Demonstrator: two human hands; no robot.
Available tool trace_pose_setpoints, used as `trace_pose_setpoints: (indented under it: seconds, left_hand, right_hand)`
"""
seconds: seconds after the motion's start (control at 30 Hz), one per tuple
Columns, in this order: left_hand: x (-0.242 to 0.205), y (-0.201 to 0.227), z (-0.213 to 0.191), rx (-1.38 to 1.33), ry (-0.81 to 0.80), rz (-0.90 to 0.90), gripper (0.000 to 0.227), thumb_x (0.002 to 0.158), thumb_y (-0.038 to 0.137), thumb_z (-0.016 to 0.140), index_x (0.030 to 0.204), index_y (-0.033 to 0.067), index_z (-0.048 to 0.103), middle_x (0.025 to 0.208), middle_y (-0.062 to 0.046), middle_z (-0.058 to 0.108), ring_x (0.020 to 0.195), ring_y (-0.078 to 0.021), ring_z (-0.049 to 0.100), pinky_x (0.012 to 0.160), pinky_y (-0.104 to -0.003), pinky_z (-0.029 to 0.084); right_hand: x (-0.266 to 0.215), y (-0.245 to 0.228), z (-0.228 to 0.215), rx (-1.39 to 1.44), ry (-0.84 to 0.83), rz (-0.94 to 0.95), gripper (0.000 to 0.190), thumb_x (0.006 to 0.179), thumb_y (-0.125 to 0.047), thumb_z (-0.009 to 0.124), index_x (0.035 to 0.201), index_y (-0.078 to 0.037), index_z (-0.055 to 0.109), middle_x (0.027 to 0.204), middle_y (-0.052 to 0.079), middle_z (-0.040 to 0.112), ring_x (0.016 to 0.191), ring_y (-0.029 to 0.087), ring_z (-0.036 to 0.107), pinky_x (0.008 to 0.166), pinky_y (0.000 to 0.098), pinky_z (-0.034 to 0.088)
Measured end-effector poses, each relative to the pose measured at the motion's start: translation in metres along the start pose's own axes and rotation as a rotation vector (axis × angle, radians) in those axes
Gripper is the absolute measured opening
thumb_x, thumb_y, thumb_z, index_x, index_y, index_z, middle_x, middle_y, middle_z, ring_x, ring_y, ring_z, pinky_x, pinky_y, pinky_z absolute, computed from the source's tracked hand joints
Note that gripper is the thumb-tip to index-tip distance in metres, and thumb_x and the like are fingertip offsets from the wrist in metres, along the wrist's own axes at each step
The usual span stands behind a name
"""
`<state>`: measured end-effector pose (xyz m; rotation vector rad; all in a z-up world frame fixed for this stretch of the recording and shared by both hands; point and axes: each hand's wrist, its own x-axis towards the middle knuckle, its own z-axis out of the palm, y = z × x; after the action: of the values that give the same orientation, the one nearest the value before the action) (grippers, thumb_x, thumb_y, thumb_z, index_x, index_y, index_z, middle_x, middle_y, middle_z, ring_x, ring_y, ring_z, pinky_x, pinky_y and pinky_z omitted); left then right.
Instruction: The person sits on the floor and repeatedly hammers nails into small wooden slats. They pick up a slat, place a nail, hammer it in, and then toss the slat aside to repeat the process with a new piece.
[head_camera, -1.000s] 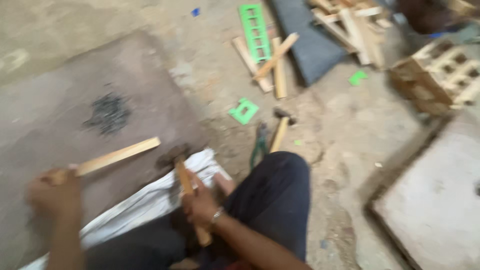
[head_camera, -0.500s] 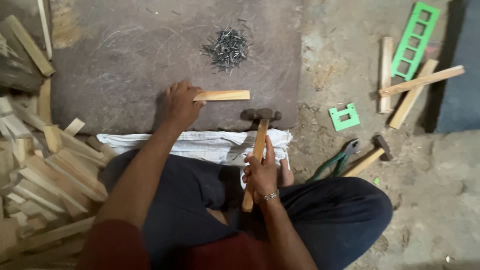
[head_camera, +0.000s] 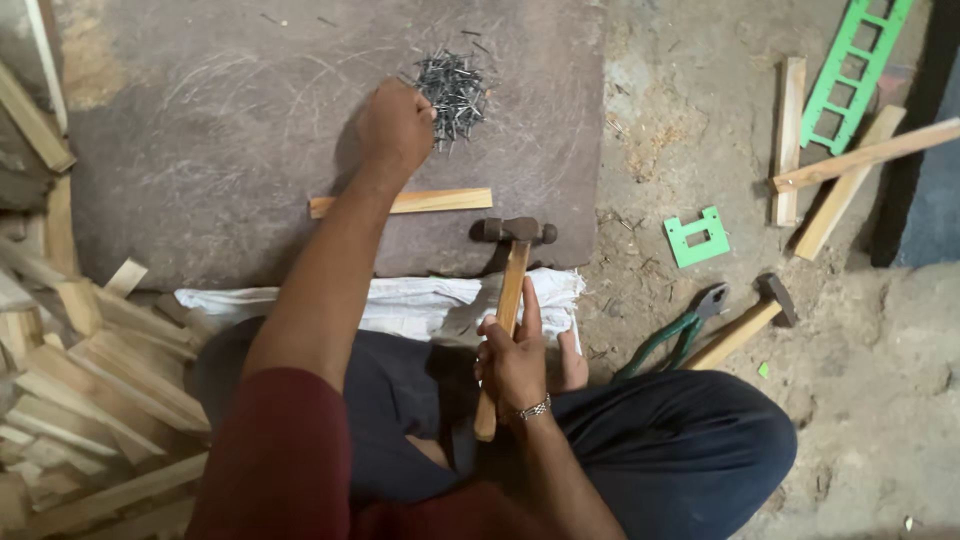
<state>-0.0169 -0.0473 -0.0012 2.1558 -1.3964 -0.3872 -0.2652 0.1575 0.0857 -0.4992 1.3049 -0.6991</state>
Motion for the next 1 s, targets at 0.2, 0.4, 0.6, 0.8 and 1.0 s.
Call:
trace_pose_setpoints:
  seconds: [0.2,0.4,0.6,0.8,1.0]
  left_hand:
    - [-0.006,-0.003,-0.004,-0.201,0.096,0.013,0.01,0.087,0.018,0.08,0.085,0.0096,0.075,0.091,-0.013,0.072,0.081,-0.0307,0.07,0.073,-0.043,0.053]
    - [-0.027,-0.016,-0.017,-0.813,0.166,0.049,0.01,0.097,0.007,0.067,0.094,0.0014,0.06,0.086,-0.009,0.073,0.076,-0.0158,0.071,0.068,-0.031,0.058]
    - [-0.109,-0.053,-0.038,-1.067,0.103,-0.131,0.009,0.104,0.006,0.06,0.105,-0.0029,0.057,0.088,-0.01,0.071,0.071,-0.0134,0.069,0.063,-0.028,0.061]
    - [-0.157,-0.071,-0.022,-1.252,-0.013,-0.291,0.015,0.098,0.0,0.063,0.113,-0.0023,0.061,0.096,-0.009,0.07,0.077,-0.0127,0.072,0.068,-0.028,0.063]
    - [-0.138,-0.055,-0.006,-1.015,0.013,-0.034,0.018,0.093,0.001,0.068,0.111,-0.0005,0.064,0.096,-0.01,0.072,0.082,-0.0163,0.072,0.07,-0.029,0.059]
  right_hand:
    - [-0.001,0.004,-0.002,-0.025,0.017,-0.011,0.086,0.092,-0.004,0.058,0.164,-0.028,0.017,0.081,0.005,0.061,0.051,0.01,0.053,0.04,0.0281,0.046]
    - [0.005,0.022,-0.006,-0.131,0.032,-0.147,0.086,0.087,0.0,0.057,0.163,-0.024,0.023,0.08,0.007,0.062,0.047,0.012,0.051,0.036,0.0273,0.045]
    - [0.013,0.032,-0.011,-0.868,0.247,-0.988,0.079,0.09,0.001,0.07,0.16,-0.006,0.033,0.125,0.027,0.065,0.104,0.037,0.068,0.08,0.0457,0.057]
    - [0.024,0.024,0.02,-1.111,0.263,-0.456,0.078,0.094,-0.002,0.062,0.162,-0.026,0.034,0.119,0.025,0.066,0.104,0.041,0.066,0.087,0.0488,0.053]
    - [0.028,0.009,0.027,-0.732,0.095,-0.456,0.081,0.091,-0.003,0.065,0.16,-0.026,0.03,0.115,0.007,0.067,0.069,0.024,0.066,0.053,0.0378,0.058]
